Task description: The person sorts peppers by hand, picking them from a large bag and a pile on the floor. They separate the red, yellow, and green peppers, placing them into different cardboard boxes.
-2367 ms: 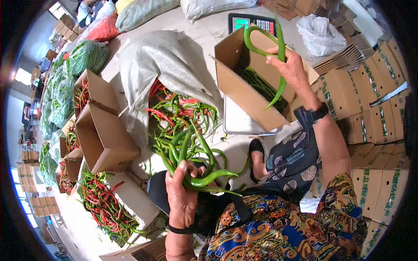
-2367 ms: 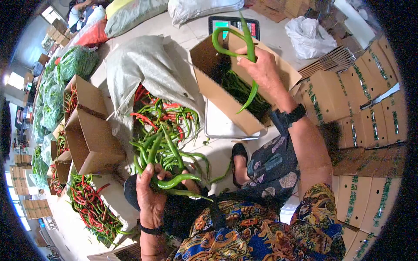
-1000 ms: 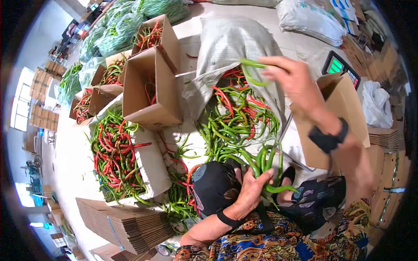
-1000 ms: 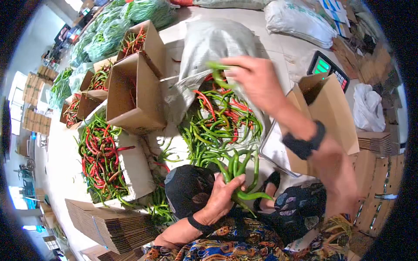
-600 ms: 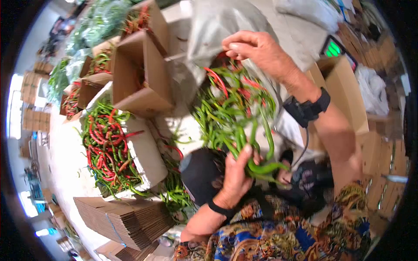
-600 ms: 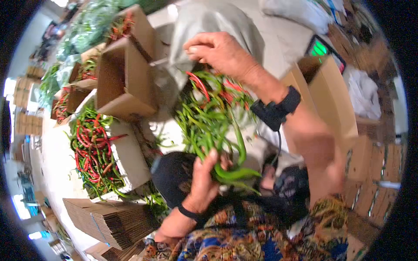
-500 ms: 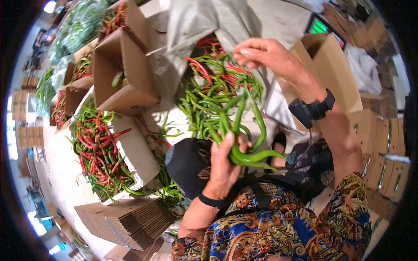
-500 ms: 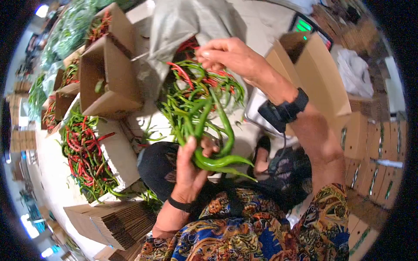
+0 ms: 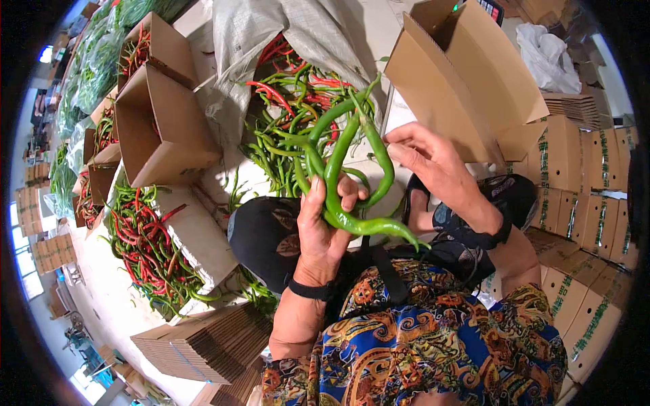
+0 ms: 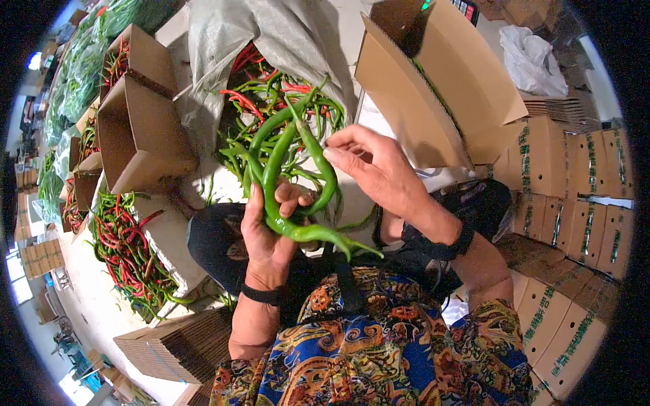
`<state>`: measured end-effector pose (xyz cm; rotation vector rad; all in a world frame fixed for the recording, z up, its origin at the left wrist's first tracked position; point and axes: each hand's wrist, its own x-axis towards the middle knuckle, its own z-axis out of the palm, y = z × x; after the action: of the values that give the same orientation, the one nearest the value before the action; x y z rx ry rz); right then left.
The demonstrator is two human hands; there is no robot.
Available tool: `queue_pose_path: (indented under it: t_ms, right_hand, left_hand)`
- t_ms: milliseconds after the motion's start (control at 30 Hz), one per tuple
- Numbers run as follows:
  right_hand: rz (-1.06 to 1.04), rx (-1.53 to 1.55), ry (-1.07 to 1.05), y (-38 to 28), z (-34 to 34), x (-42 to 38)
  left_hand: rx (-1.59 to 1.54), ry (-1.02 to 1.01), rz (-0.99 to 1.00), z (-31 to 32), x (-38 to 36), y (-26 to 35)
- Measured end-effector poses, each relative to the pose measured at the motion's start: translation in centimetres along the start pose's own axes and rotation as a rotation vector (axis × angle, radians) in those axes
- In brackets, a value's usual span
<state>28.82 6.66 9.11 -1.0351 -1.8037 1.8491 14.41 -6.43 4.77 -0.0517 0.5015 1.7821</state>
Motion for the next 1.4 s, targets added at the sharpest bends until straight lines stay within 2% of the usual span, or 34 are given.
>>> queue_pose_path:
  t_ms: [33,67,167,200,300,333,367,433,467,567,600,633,700,733,800,933,1033,1067,1100,1167,1233,1400]
  right_hand:
    - [-0.058,-0.070,0.112,0.1,0.4,-0.3]
    - [-0.104,-0.076,0.102,0.0,0.9,-0.5]
    - [0.009,-0.156,-0.078,-0.8,2.1,-0.1]
    - [0.075,0.144,-0.083,0.4,2.7,0.1]
    - [0.100,0.507,-0.031,3.6,2.4,0.8]
    - [0.065,0.438,0.018,2.9,1.8,0.6]
    - [0.122,0.471,-0.012,1.7,0.7,0.1]
    - [0.060,0.402,0.051,0.4,-0.9,-1.1]
    - [0.052,0.151,0.071,-0.5,-1.3,-1.4]
    - [-0.107,-0.256,-0.096,0.7,-0.7,-2.2]
    - [-0.055,-0.371,-0.177,0.4,-0.1,-2.3]
    - [-0.083,-0.341,-0.165,1.3,0.8,-2.3]
    - [0.025,-0.386,-0.160,1.4,1.4,-2.4]
    - [-0.011,-0.404,-0.100,2.0,1.9,-2.5]
    - [-0.075,-0.446,0.029,3.9,2.9,-2.9]
    - [0.010,-0.192,-0.023,5.8,2.1,-2.4]
    - [0.041,-0.188,0.069,4.1,0.6,-2.2]
    - [-0.079,-0.147,0.129,4.6,-0.5,-1.7]
    - [0.191,0.165,0.179,3.3,-1.4,-1.6]
    - [0.043,0.450,0.134,3.8,-4.4,-1.2]
    - [-0.018,0.595,0.128,3.5,-5.5,-1.3]
    - [-0.100,0.811,0.093,3.7,-7.2,-1.5]
  left_hand:
    - [0.025,0.005,0.015,0.0,0.1,-0.2]
    - [0.147,0.022,0.024,0.0,0.2,-0.2]
    - [0.432,0.120,-0.028,2.2,-0.1,-0.8]
    - [0.452,0.118,-0.046,2.2,0.1,-1.2]
    - [0.435,0.054,-0.072,-0.1,0.4,-1.3]
    - [0.418,0.028,-0.072,-0.9,0.4,-1.0]
    - [0.315,0.000,-0.068,-1.1,0.4,-0.9]
    - [0.104,-0.061,-0.065,-1.3,0.5,-0.9]
    - [0.065,-0.052,-0.078,-0.9,0.5,-0.8]
    - [0.020,-0.012,-0.076,-0.7,0.9,-1.5]
    - [0.008,0.052,-0.078,-0.3,0.9,-1.7]
    - [0.023,0.014,-0.094,-0.5,0.9,-1.7]
    - [0.014,0.102,-0.108,-0.7,0.8,-2.1]
    - [0.174,0.141,-0.055,-0.6,0.8,-2.2]
    - [0.234,0.139,-0.095,-0.5,0.8,-1.9]
    - [0.350,0.150,-0.075,0.7,1.2,-2.2]
    - [0.424,0.176,-0.012,0.1,1.5,-2.4]
    - [0.425,0.167,0.012,-0.3,1.6,-2.0]
    - [0.423,0.156,0.036,-0.5,1.7,-1.7]
    - [0.246,0.110,0.092,-0.5,1.6,-1.4]
    - [0.106,-0.060,0.091,-0.9,1.4,-1.1]
    - [0.071,-0.015,-0.002,-0.6,1.0,-1.4]
